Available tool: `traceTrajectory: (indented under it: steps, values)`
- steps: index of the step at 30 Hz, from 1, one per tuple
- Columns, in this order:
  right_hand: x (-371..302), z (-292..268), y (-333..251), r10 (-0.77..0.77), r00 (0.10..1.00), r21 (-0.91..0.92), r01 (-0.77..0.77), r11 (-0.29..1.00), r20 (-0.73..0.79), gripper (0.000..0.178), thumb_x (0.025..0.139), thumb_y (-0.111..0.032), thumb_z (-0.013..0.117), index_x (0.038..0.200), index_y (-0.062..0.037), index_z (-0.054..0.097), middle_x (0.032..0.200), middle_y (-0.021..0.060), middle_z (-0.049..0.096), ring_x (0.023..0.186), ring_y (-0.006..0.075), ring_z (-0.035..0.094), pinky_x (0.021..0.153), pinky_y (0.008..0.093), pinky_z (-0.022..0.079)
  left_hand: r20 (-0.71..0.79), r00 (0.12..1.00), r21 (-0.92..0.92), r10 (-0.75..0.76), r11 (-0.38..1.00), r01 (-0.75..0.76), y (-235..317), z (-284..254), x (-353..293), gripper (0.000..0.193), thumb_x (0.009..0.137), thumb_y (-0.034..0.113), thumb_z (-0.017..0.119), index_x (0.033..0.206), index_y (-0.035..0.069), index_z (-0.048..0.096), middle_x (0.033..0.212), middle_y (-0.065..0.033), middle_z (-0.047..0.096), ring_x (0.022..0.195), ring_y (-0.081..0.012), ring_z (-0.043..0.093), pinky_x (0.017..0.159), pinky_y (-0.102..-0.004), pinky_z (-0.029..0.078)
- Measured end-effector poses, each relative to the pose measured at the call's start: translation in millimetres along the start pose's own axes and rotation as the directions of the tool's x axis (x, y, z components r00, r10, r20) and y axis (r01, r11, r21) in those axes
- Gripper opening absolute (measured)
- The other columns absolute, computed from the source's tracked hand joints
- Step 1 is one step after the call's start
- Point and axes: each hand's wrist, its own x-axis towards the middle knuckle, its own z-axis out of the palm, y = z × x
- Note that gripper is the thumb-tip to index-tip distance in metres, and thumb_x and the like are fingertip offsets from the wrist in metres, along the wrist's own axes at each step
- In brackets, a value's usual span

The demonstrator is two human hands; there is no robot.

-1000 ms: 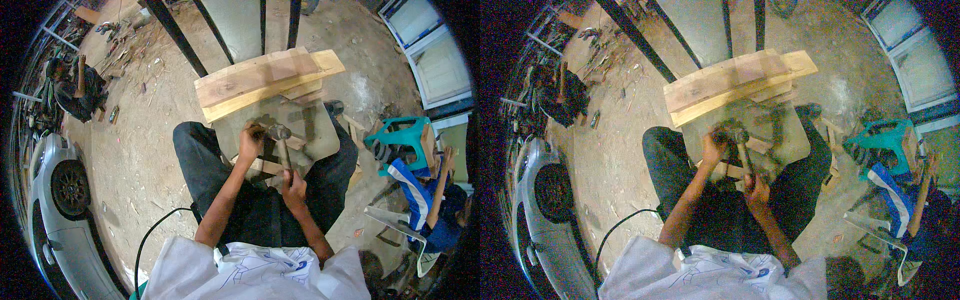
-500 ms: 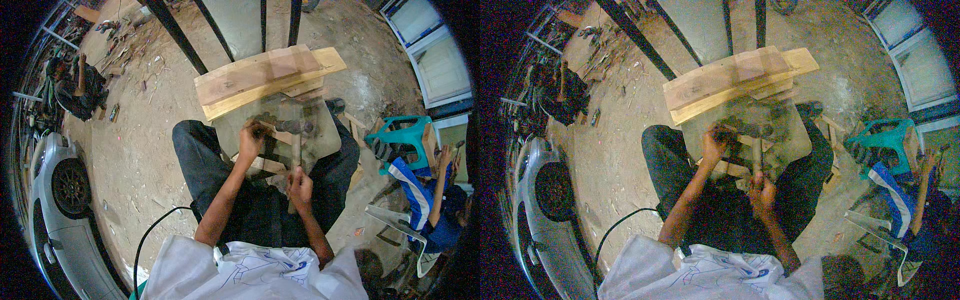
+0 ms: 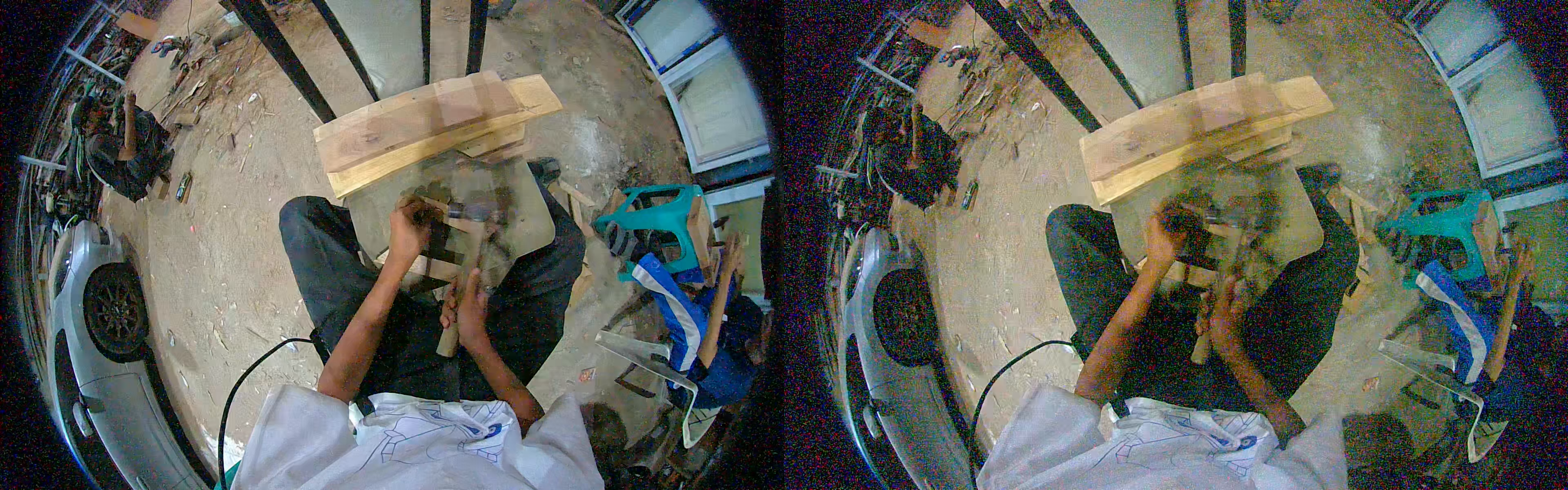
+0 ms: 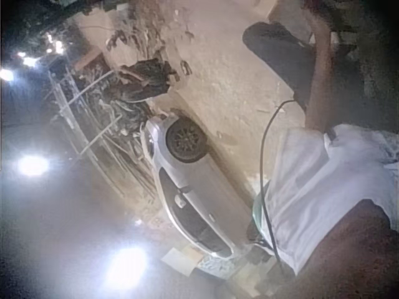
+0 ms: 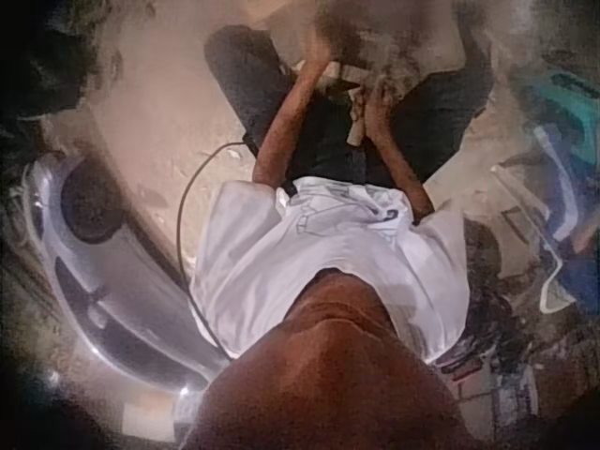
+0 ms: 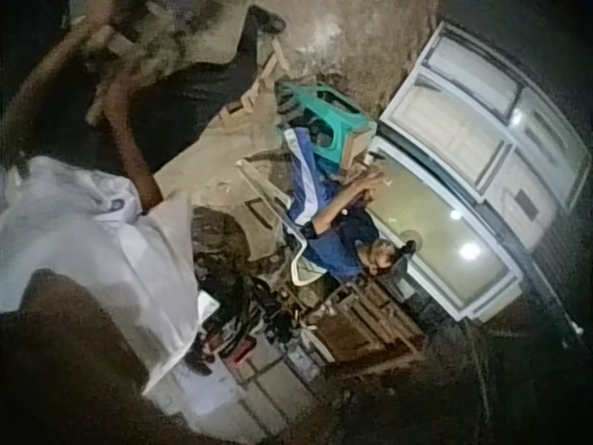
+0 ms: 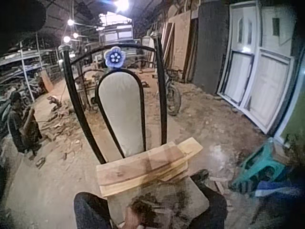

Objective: The person sits on a low stool and uses a hammer to drive nails into small wooden pieces, assembling them into a larger wooden structure. The person repeatedly positions the wood and strikes the nails to secure the joints.

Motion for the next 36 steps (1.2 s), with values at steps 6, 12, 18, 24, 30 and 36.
traceTrajectory:
  steps: [6,12,18,24,30,36]
  values:
    - [3.8,-7.1,18.6,0.029,0.999,0.028,-0.03,0.999,0.042,0.057,0.093,-0.063,0.034,0.084,-0.0082,0.047,0.055,0.002,0.04,0.035,0.013,0.036,0.032,0.0297,0.035,-0.105,0.977,0.001,0.187,0.982,-0.188,-10.7,6.7,1.4,0.023,0.059,-0.007,0.06,0.082,-0.003,0.065,0.085,-0.0185,0.058,0.085,-0.0379,0.056,0.075,-0.0399,0.047]
    - [-4.4,4.0,9.8,-0.121,0.989,-0.074,0.115,0.991,-0.089,0.055,0.096,-0.058,0.03,0.082,-0.007,0.047,0.055,0.0029,0.04,0.036,0.0133,0.037,0.032,0.0292,0.036,-0.058,0.985,-0.071,0.163,0.983,-0.167,-26.9,12.5,-0.7,0.022,0.063,-0.001,0.06,0.084,0.0,0.066,0.086,-0.016,0.06,0.085,-0.0344,0.057,0.077,-0.0389,0.048]
    - [-1.0,-1.6,11.8,-0.09,0.995,-0.089,0.087,0.992,-0.033,0.057,0.096,-0.058,0.031,0.083,-0.0054,0.047,0.054,0.0023,0.041,0.036,0.0133,0.04,0.031,0.0288,0.037,0.013,0.994,-0.07,0.107,0.992,-0.106,-32.1,11.7,-0.1,0.022,0.068,-0.002,0.059,0.089,0.002,0.067,0.088,-0.0141,0.063,0.087,-0.0304,0.06,0.082,-0.0366,0.048]
    - [4.4,-12.7,12.0,-0.074,0.989,-0.078,0.064,0.995,-0.128,0.059,0.095,-0.059,0.033,0.078,-0.0052,0.049,0.053,0.0021,0.041,0.034,0.0134,0.038,0.031,0.0296,0.037,-0.077,0.991,0.021,0.107,0.994,-0.106,-9.2,3.9,-3.7,0.024,0.065,-0.003,0.066,0.089,-0.001,0.063,0.089,-0.0173,0.057,0.085,-0.0375,0.056,0.074,-0.0398,0.047]
    - [10.7,-24.4,8.5,-0.143,0.966,-0.088,0.126,0.988,-0.215,0.059,0.095,-0.058,0.033,0.076,-0.0051,0.049,0.052,0.0021,0.042,0.034,0.0141,0.04,0.031,0.0302,0.037,-0.123,0.975,0.212,0.184,0.965,-0.156,0.8,-4.3,-15.7,0.02,0.071,0.008,0.07,0.089,0.004,0.061,0.086,-0.0162,0.057,0.077,-0.0356,0.058,0.073,-0.0425,0.049]
    - [20.8,-37.5,9.2,-0.179,0.968,-0.021,0.178,0.984,-0.174,0.059,0.095,-0.058,0.032,0.075,-0.0048,0.048,0.052,0.0017,0.042,0.035,0.0136,0.041,0.033,0.0294,0.037,0.038,0.967,0.303,0.251,0.92,-0.25,12.8,-8.8,-8.9,0.06,0.065,0.009,0.08,0.121,0.012,0.058,0.118,-0.0142,0.054,0.106,-0.0346,0.049,0.091,-0.0419,0.043]
